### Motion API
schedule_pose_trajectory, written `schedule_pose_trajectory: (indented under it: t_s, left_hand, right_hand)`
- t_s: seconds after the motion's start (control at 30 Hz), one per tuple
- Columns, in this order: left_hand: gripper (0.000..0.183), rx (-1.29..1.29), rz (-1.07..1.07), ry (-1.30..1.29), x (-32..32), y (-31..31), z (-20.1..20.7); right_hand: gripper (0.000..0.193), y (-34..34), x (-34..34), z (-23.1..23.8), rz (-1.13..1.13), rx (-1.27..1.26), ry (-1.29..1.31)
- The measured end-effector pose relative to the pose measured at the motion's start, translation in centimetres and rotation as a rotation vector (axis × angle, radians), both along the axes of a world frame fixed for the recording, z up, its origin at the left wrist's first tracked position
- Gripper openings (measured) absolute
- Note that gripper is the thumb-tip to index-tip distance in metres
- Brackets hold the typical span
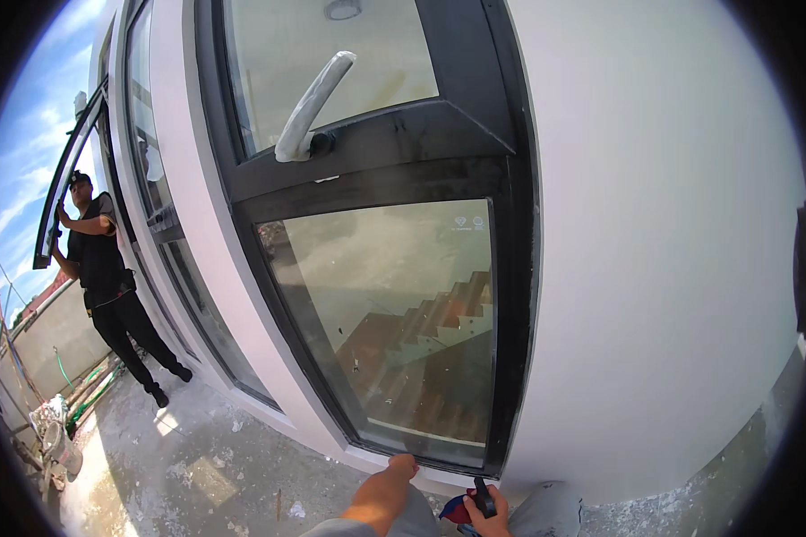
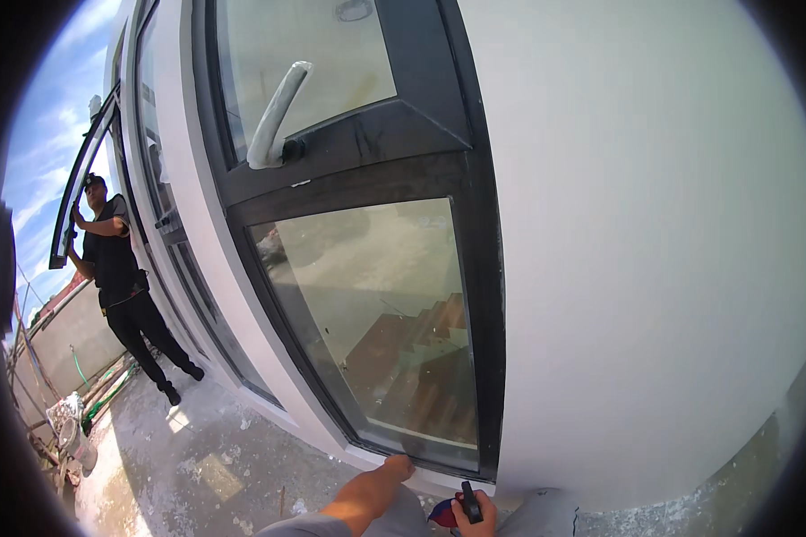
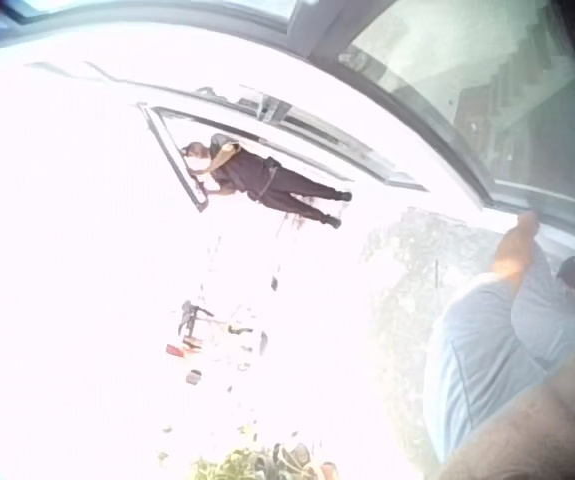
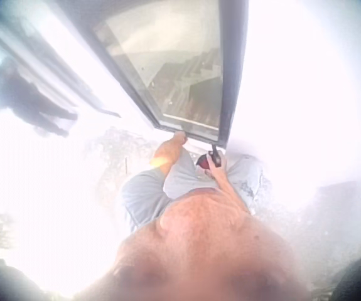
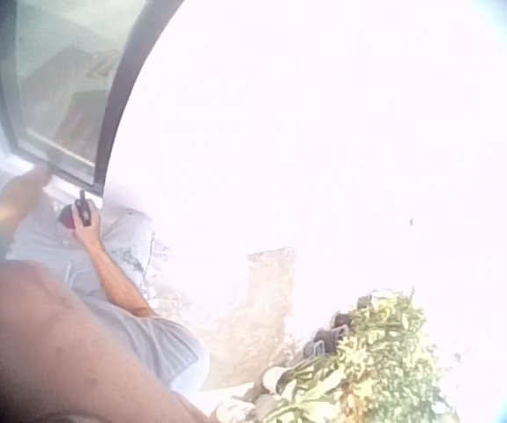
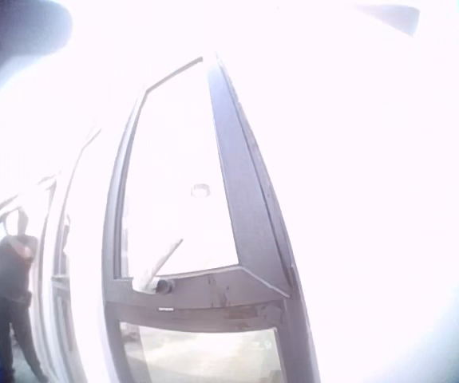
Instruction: Cleaning the glass and frames of a balcony window using a spray bottle and a cloth.
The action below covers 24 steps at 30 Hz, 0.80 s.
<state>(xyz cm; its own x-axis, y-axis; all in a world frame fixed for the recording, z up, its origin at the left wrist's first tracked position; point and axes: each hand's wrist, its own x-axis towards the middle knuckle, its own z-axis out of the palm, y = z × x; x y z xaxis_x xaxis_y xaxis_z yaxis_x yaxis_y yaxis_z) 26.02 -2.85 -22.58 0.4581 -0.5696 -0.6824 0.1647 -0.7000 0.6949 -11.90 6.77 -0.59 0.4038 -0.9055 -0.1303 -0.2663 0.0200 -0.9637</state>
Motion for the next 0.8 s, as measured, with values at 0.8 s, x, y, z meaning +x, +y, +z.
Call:
schedule_pose_trajectory:
  t_s: [0.8]
  left_hand:
    - [0.026,0.223,-0.88,-1.108,-2.4,-0.1,5.1]
  right_hand:
    - [0.019,-1.2,1.2,-0.3,-0.105,-0.208,-0.311]
